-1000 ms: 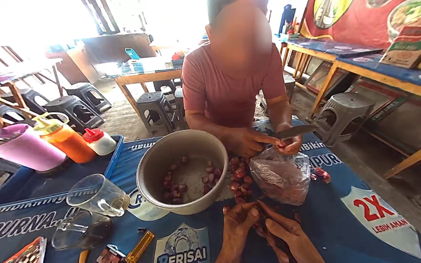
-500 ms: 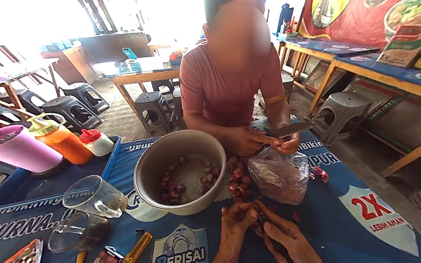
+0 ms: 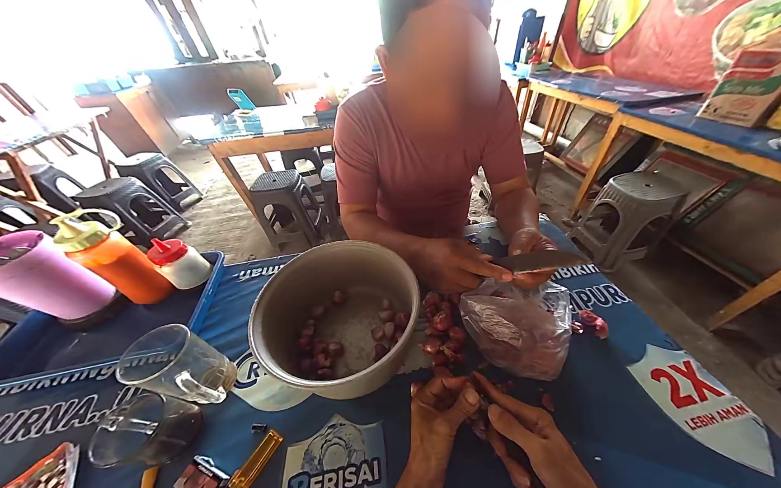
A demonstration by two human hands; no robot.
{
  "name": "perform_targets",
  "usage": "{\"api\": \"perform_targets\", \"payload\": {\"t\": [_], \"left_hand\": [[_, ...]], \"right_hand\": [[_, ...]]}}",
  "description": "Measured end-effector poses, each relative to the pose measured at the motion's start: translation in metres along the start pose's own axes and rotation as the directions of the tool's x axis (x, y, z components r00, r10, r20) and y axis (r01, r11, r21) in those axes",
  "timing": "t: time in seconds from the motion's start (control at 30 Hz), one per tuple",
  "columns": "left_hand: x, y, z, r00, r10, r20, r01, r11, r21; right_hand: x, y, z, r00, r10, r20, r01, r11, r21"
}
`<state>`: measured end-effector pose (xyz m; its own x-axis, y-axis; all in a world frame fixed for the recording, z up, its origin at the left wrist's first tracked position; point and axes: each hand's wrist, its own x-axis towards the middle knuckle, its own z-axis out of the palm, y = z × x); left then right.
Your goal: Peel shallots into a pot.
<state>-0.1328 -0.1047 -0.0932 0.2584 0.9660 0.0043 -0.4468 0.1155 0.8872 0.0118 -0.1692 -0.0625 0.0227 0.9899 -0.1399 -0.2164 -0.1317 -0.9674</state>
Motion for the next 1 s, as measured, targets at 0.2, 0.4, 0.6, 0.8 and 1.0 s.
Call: {"api": "perform_targets", "payload": {"t": [0.2, 0.4, 0.6, 0.8, 1.0], "left_hand": [[0.0013, 0.0018, -0.0016, 0.999, -0.048, -0.007, 0.048, 0.999, -0.016], [0.0005, 0.0030, -0.0001, 0.999, -0.051, -0.011, 0.051, 0.998, -0.024], [-0.0021, 0.0012, 0.0007, 1.000, -0.015, 0.010, 0.015, 1.000, 0.016], [-0.0004, 0.0051, -0.0003, 0.999, -0.044, 0.015, 0.043, 0.999, 0.020], [-0.0001, 0.0045, -0.0016, 0.999, -0.039, 0.027, 0.038, 0.999, 0.017]], "right_hand": [[-0.0001, 0.0022, -0.0028, 0.997, 0.017, 0.080, -0.021, 0.998, 0.053], [-0.0022, 0.0031, -0.0045, 0.995, 0.022, 0.094, -0.028, 0.998, 0.061], [-0.0016, -0.0003, -0.0046, 0.995, 0.094, 0.040, -0.098, 0.988, 0.122], [-0.0008, 0.0036, -0.0082, 0.983, 0.072, 0.171, -0.101, 0.981, 0.167], [-0.0023, 0.0049, -0.0065, 0.985, 0.076, 0.155, -0.099, 0.984, 0.147]]}}
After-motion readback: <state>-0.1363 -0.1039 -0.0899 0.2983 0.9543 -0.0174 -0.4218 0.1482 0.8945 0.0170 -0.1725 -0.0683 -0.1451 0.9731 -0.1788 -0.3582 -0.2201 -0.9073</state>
